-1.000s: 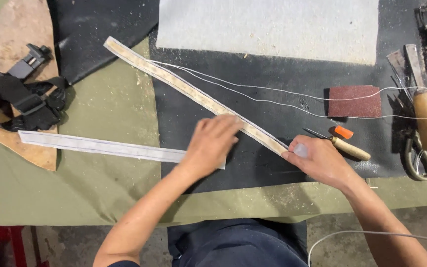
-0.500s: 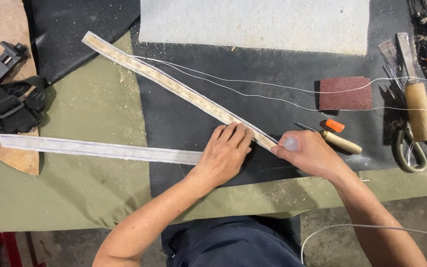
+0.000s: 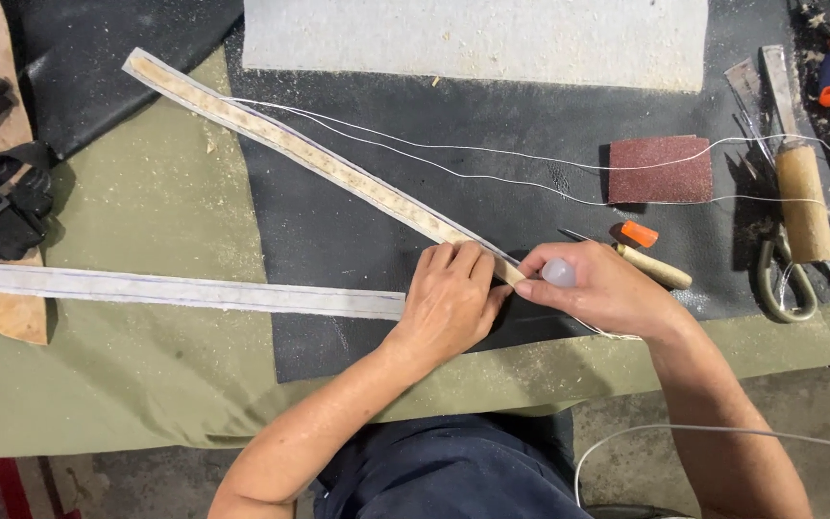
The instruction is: Applying glue to a stiffener strip and pressing it down on a workbench in a leather goods workshop
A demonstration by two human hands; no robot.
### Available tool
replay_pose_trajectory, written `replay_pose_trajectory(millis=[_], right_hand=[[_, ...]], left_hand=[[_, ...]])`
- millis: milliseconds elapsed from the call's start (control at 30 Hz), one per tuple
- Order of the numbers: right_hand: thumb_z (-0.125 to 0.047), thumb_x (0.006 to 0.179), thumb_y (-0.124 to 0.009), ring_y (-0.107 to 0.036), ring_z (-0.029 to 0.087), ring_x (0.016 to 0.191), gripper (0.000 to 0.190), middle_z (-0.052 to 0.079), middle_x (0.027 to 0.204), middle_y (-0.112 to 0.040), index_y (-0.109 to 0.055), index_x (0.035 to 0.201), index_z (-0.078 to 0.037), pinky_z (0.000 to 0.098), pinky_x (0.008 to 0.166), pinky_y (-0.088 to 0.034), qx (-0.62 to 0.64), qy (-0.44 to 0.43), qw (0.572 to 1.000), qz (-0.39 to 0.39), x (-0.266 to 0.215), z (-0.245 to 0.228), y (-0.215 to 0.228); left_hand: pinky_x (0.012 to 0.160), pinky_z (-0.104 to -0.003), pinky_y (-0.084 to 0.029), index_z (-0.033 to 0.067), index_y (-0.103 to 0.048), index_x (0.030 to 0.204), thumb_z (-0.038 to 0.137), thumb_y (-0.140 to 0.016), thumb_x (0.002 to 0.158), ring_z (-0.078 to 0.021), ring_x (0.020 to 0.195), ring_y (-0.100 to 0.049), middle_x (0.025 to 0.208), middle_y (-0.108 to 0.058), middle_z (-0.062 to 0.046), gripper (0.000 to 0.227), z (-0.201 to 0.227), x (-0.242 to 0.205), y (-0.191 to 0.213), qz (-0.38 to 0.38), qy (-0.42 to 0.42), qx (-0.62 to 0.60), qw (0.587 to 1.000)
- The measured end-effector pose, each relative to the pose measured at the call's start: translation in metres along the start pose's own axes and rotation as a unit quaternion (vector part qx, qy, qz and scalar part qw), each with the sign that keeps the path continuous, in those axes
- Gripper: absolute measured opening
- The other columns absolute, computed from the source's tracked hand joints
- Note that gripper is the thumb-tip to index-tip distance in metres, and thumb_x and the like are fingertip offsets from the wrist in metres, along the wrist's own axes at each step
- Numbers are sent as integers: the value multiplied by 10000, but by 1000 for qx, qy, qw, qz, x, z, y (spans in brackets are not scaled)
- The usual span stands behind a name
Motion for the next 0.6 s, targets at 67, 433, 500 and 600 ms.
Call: replay_pose_trajectory(millis=[67, 433, 500, 600], right_hand=[[-246, 839, -758, -604, 199, 728, 184, 89, 652, -674, -831, 942, -113, 346, 672, -495, 28, 22, 999, -10, 0, 0, -2], [-297, 823, -821, -567, 191, 743, 262, 77, 732, -626, -836, 1032, -139, 335, 688, -468, 18, 63, 998, 1, -1, 9, 1], [-292, 799, -851, -573, 202, 742, 298, 86, 741, -611, -833, 1055, -141, 340, 691, -467, 11, 67, 998, 13, -4, 14, 0], [-150, 812, -832, -544, 183, 765, 221, 101, 776, -594, -814, 1024, -90, 320, 689, -417, 75, 151, 975, 147, -22, 5, 12]], left_hand=[[897, -494, -487, 53, -679, 1065, 337, -754, 843, -330, 920, -626, 955, -582, -103, 368, 4, 0, 8, 8, 5, -12, 1000], [960, -544, -457, 62, -656, 1121, 380, -576, 955, -392, 1002, -674, 978, -653, -175, 367, 17, 1, 15, 49, 20, 9, 999], [951, -535, -460, 65, -661, 1115, 371, -541, 974, -391, 1018, -680, 972, -666, -172, 357, 16, 3, 16, 47, 26, 6, 999], [911, -525, -480, 70, -664, 1092, 331, -479, 990, -393, 991, -684, 957, -685, -158, 335, 6, 5, 18, 21, 52, -45, 997]])
Point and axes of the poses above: each hand's wrist, its own x-axis towards the middle knuckle, its own y-axis out of the back of the hand, z = x × y, the point moved 5 cm from there along x, towards the middle knuckle
